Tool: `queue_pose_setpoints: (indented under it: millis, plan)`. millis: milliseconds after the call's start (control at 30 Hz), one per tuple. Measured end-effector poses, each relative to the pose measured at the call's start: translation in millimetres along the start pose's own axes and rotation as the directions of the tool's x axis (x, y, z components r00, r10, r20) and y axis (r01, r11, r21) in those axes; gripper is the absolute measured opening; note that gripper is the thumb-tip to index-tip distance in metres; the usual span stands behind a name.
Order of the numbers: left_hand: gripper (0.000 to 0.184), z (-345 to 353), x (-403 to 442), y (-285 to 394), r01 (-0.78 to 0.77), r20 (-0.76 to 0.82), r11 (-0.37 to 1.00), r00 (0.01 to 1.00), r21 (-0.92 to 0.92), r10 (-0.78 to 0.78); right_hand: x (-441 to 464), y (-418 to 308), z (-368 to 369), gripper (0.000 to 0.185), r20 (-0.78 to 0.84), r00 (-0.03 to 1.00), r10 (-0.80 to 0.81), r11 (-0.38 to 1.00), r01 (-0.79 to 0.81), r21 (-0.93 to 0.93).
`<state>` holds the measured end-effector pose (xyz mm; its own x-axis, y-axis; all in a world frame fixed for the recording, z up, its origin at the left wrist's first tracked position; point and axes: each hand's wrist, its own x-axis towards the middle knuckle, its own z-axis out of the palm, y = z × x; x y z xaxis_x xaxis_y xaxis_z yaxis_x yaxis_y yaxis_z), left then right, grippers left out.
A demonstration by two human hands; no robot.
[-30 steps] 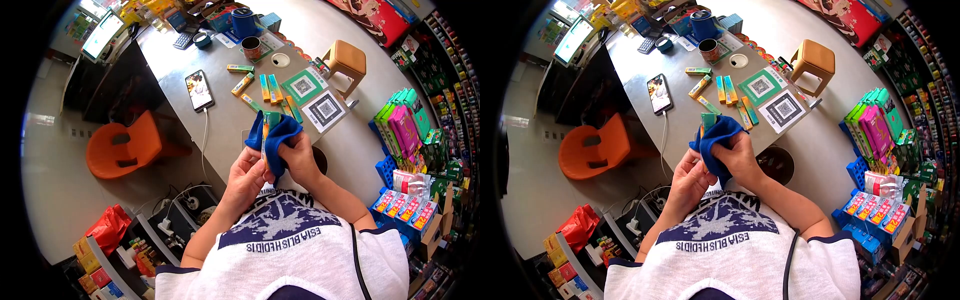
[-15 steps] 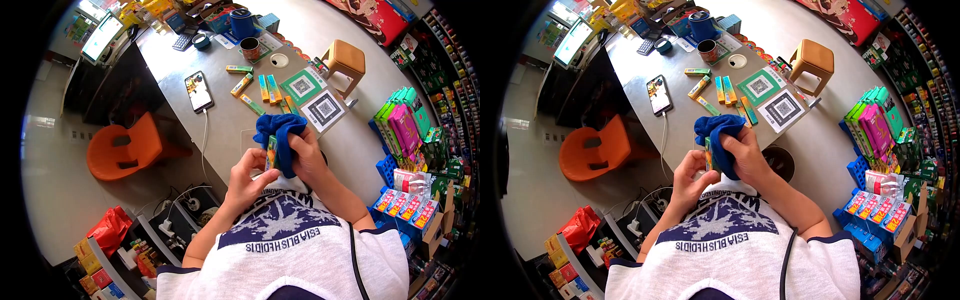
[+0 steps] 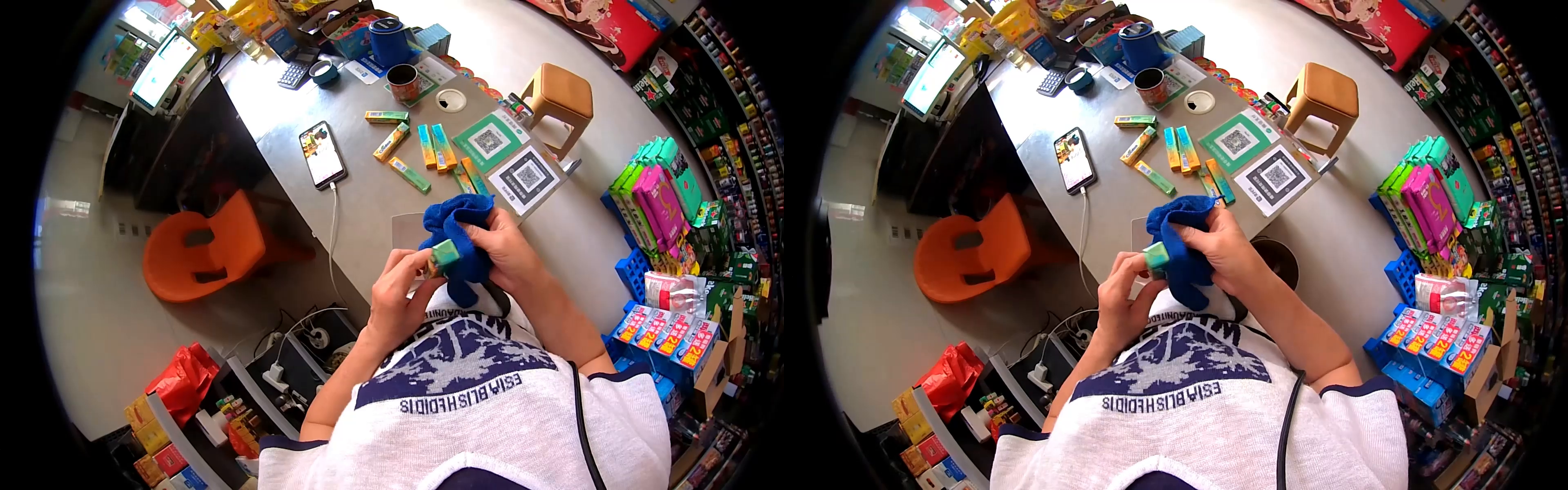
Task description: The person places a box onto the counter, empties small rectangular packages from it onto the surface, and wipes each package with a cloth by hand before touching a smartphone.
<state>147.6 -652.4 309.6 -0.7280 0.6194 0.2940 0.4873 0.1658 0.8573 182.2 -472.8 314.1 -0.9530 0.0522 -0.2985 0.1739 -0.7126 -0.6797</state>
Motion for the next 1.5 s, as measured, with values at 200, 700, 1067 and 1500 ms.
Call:
queue_pose_setpoints:
  millis: [200, 700, 1067, 1500]
  plan:
    - [0.041, -5, 4, 10, 0.216, -0.058, 0.48, 0.868, -0.85, -0.494, -8, -2, -13, 0.042, 0.079, 0.997, 0.015, 0.978, -0.032, 0.205]
    - [0.018, 1, -5, 7, 0.299, 0.301, -0.084, 0.816, -0.95, -0.494, -11, 25, 15, 0.027, 0.251, 0.837, -0.487, 0.614, 0.532, -0.583]
    - [0.024, -5, -5, -2, 0.221, 0.193, 0.043, 0.921, -0.974, -0.339, -12, 17, -11, 0.025, 0.35, 0.931, -0.099, 0.987, 0.137, -0.084]
    - [0.049, -15, -2, 7, 0.126, -0.007, 0.552, 0.973, -0.824, -0.232, -12, 29, 1, 0.015, -0.012, 0.998, -0.061, 0.98, 0.062, 0.188]
